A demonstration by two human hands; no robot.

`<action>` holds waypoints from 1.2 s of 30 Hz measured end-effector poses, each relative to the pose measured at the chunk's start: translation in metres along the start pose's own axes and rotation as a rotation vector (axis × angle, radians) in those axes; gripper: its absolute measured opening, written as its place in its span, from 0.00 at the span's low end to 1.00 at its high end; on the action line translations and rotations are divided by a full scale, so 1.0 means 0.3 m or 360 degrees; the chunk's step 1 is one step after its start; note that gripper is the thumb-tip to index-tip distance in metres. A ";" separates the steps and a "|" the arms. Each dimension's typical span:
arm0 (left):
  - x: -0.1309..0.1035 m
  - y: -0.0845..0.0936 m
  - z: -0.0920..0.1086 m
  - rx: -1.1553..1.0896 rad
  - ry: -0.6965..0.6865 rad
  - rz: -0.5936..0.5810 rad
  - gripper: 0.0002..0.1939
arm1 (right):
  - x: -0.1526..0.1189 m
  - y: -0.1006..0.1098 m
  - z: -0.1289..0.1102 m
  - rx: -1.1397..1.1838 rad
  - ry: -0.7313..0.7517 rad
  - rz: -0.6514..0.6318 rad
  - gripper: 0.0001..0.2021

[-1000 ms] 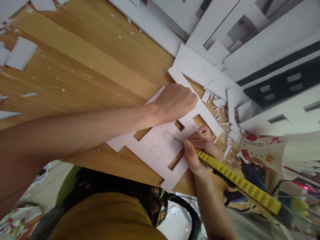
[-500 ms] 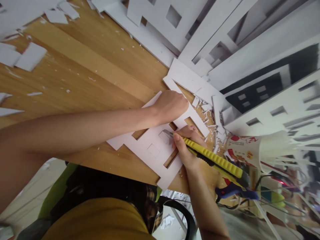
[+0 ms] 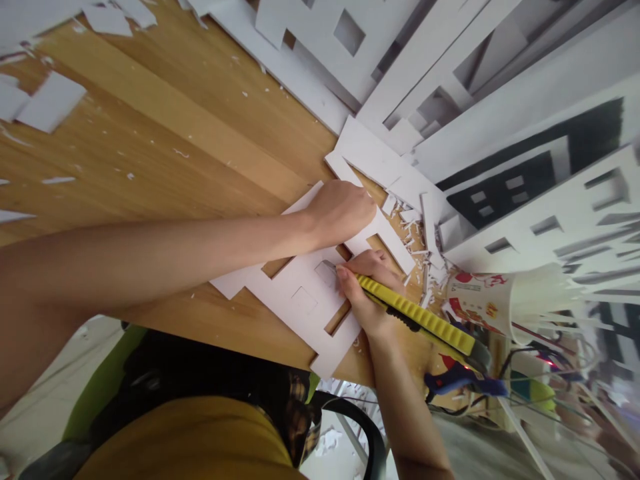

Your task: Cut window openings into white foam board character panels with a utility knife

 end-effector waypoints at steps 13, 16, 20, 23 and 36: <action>-0.005 -0.006 0.005 0.0011 -0.0061 0.0100 0.19 | 0.038 0.004 -0.015 -0.0032 -0.0044 -0.0078 0.11; -0.004 -0.009 0.005 0.0002 -0.0072 0.0091 0.19 | 0.038 0.012 -0.012 -0.0075 -0.0145 -0.0170 0.12; -0.004 -0.011 0.003 0.0023 -0.0082 0.0102 0.20 | 0.034 0.026 -0.014 -0.0052 -0.0186 -0.0181 0.13; -0.003 -0.012 0.005 0.0024 -0.0097 0.0125 0.20 | 0.035 0.027 -0.013 -0.0031 -0.0178 -0.0195 0.12; -0.009 -0.020 0.006 0.0056 -0.0103 0.0090 0.20 | 0.000 0.071 0.004 0.0076 -0.0039 0.0060 0.12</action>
Point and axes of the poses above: each hand's wrist, its own x-axis towards the middle knuckle, its own y-axis out of the back of the hand, z = x × y, the point moved 8 cm from there along x, towards the middle knuckle, and after that the axes turned 5 degrees about z, right-handed, at the moved point
